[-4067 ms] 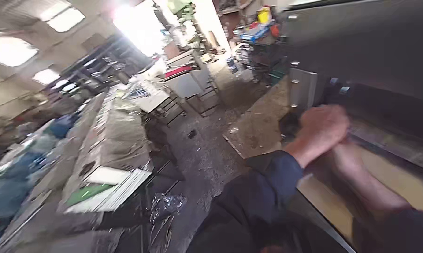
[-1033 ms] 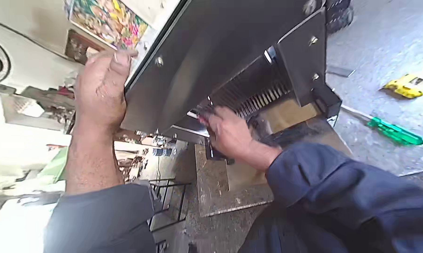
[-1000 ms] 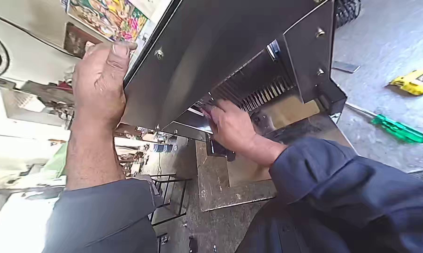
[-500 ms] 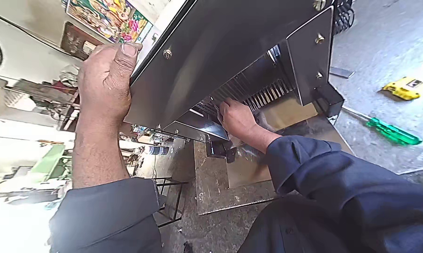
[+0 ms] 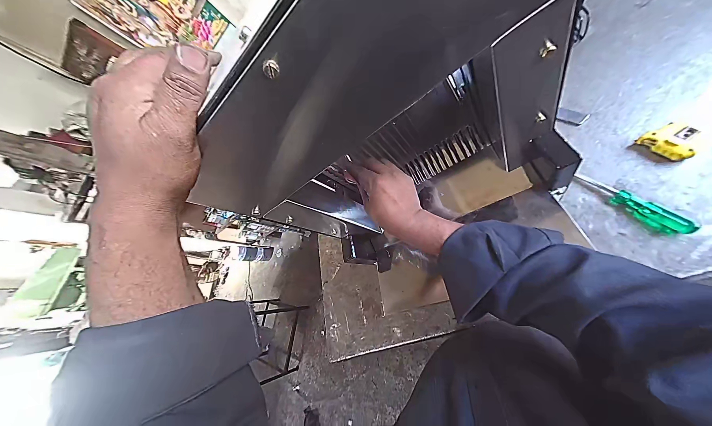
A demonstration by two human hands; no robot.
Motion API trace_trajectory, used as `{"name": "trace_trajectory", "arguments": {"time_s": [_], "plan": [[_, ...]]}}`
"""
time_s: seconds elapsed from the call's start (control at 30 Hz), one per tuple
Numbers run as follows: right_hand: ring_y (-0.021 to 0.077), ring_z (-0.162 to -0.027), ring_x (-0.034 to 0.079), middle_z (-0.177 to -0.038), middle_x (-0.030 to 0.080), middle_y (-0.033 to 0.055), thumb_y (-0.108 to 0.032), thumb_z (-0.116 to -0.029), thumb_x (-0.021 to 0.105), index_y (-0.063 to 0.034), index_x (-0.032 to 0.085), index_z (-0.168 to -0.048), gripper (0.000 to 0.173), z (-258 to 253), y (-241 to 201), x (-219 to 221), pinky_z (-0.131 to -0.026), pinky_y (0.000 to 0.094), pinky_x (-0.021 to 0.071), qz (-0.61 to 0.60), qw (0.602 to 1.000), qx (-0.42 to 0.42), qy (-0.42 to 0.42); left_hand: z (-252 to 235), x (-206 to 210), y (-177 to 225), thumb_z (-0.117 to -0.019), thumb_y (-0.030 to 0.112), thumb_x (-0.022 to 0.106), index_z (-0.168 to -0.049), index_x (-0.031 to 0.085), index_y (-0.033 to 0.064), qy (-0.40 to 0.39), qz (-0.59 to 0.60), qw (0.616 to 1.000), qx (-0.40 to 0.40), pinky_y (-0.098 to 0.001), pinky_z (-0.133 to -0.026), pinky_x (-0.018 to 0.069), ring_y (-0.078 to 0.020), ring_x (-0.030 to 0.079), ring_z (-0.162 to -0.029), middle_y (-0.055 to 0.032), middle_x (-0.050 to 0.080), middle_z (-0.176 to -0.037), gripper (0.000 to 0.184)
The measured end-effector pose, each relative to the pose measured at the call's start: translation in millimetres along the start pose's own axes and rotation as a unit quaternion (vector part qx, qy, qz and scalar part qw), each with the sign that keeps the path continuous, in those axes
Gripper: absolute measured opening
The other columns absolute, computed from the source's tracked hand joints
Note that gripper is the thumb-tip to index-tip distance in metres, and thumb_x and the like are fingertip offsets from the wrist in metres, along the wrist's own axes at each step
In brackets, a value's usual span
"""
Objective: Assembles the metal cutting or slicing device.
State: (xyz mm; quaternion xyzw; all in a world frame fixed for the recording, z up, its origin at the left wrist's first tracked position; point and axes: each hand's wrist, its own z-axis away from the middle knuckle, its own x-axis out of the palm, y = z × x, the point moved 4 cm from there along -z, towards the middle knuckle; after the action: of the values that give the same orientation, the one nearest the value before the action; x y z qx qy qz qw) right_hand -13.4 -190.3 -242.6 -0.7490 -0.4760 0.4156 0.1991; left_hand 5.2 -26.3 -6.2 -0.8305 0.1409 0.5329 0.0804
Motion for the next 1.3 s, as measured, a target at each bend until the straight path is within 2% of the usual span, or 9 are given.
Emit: {"name": "trace_trajectory", "arguments": {"time_s": [0.13,0.3,0.5,0.67,0.77,0.87,1.0,1.17,1.3], "plan": [[0.0271,-0.104,0.069,-0.107,0.074,0.0085,-0.003,-0.0929,0.063,-0.0108,0.078,-0.112,0.025,-12.4,-16.3,-8.3,-0.085,0.0420,0.0581,-0.050,0.994,-0.033,0.088,-8.9,-2.2,-18.1,-0.1082,0.059,0.032,-0.136,0.065,0.0321,0.006,-0.033,0.998,0.049,-0.0456,-0.113,0.0435,-0.0149,0.057,-0.132,0.0001,0.064,-0.137,0.051],[0.0272,-0.115,0.064,-0.118,0.071,0.0070,-0.004,-0.0966,0.059,-0.0163,0.072,-0.130,0.038,-0.4,-1.5,-6.2,-0.093,0.0423,0.0557,-0.034,0.999,0.008,-0.021,-9.4,-3.4,-21.0,-0.1085,0.058,0.031,-0.135,0.065,0.0358,0.007,-0.038,0.998,0.050,-0.0454,-0.111,0.0449,-0.0137,0.058,-0.130,0.0020,0.065,-0.135,0.048],[0.0276,-0.110,0.067,-0.111,0.072,0.0101,-0.005,-0.0928,0.064,-0.0098,0.077,-0.112,0.024,-15.9,-19.3,-12.7,-0.089,0.0432,0.0572,-0.080,0.996,0.018,0.042,-8.5,-1.6,-18.2,-0.1086,0.058,0.030,-0.135,0.065,0.0356,0.007,-0.040,0.998,0.048,-0.0462,-0.111,0.0449,-0.0145,0.059,-0.129,0.0014,0.066,-0.133,0.049],[0.0273,-0.115,0.066,-0.121,0.070,0.0101,-0.012,-0.1006,0.056,-0.0115,0.073,-0.122,0.027,4.5,7.6,-0.8,-0.093,0.0456,0.0562,-0.007,0.992,0.079,-0.098,-4.7,-0.8,-15.8,-0.1076,0.060,0.031,-0.135,0.065,0.0313,0.001,-0.028,0.999,0.018,-0.0472,-0.107,0.0477,-0.0140,0.061,-0.124,-0.0010,0.066,-0.130,0.052],[0.0288,-0.107,0.068,-0.111,0.070,0.0129,-0.010,-0.0979,0.060,-0.0081,0.076,-0.112,0.021,-4.4,-4.6,-8.1,-0.089,0.0459,0.0571,-0.046,0.996,0.060,-0.044,-3.0,-1.9,-2.4,-0.1066,0.061,0.033,-0.134,0.066,0.0228,0.008,-0.011,1.000,0.007,-0.0500,-0.109,0.0441,-0.0184,0.058,-0.128,-0.0067,0.064,-0.134,0.058],[0.0286,-0.109,0.068,-0.110,0.072,0.0116,-0.007,-0.0961,0.062,-0.0097,0.076,-0.118,0.026,-7.2,-17.4,-11.0,-0.090,0.0432,0.0578,-0.059,0.998,0.003,0.023,-6.8,1.1,-19.8,-0.1074,0.062,0.030,-0.136,0.064,0.0349,0.005,-0.037,0.998,0.040,-0.0478,-0.111,0.0442,-0.0152,0.057,-0.131,0.0005,0.064,-0.135,0.052],[0.0306,-0.112,0.066,-0.118,0.068,0.0138,-0.009,-0.0978,0.059,-0.0086,0.073,-0.121,0.027,6.4,5.2,-6.7,-0.092,0.0488,0.0559,-0.012,0.989,0.080,-0.125,-1.5,-0.5,-3.9,-0.1059,0.063,0.032,-0.132,0.067,0.0223,0.004,-0.011,1.000,-0.001,-0.0505,-0.105,0.0460,-0.0188,0.061,-0.122,-0.0078,0.066,-0.128,0.060],[0.0280,-0.088,0.070,-0.095,0.069,0.0129,-0.015,-0.0924,0.066,-0.0035,0.074,-0.097,0.015,2.2,-13.1,-15.8,-0.070,0.0436,0.0592,-0.010,0.999,-0.022,0.039,1.9,-1.1,7.2,-0.1057,0.064,0.031,-0.130,0.068,0.0178,0.020,-0.018,1.000,0.008,-0.0497,-0.110,0.0423,-0.0194,0.057,-0.129,-0.0095,0.065,-0.132,0.064],[0.0286,-0.091,0.071,-0.096,0.070,0.0130,-0.014,-0.0933,0.065,-0.0040,0.076,-0.107,0.020,0.9,-13.6,-1.9,-0.071,0.0415,0.0599,0.019,0.996,-0.072,0.048,1.0,-0.3,7.1,-0.1048,0.064,0.036,-0.121,0.070,0.0161,0.027,0.001,1.000,-0.002,-0.0478,-0.103,0.0467,-0.0160,0.061,-0.120,-0.0076,0.067,-0.122,0.061]]}}
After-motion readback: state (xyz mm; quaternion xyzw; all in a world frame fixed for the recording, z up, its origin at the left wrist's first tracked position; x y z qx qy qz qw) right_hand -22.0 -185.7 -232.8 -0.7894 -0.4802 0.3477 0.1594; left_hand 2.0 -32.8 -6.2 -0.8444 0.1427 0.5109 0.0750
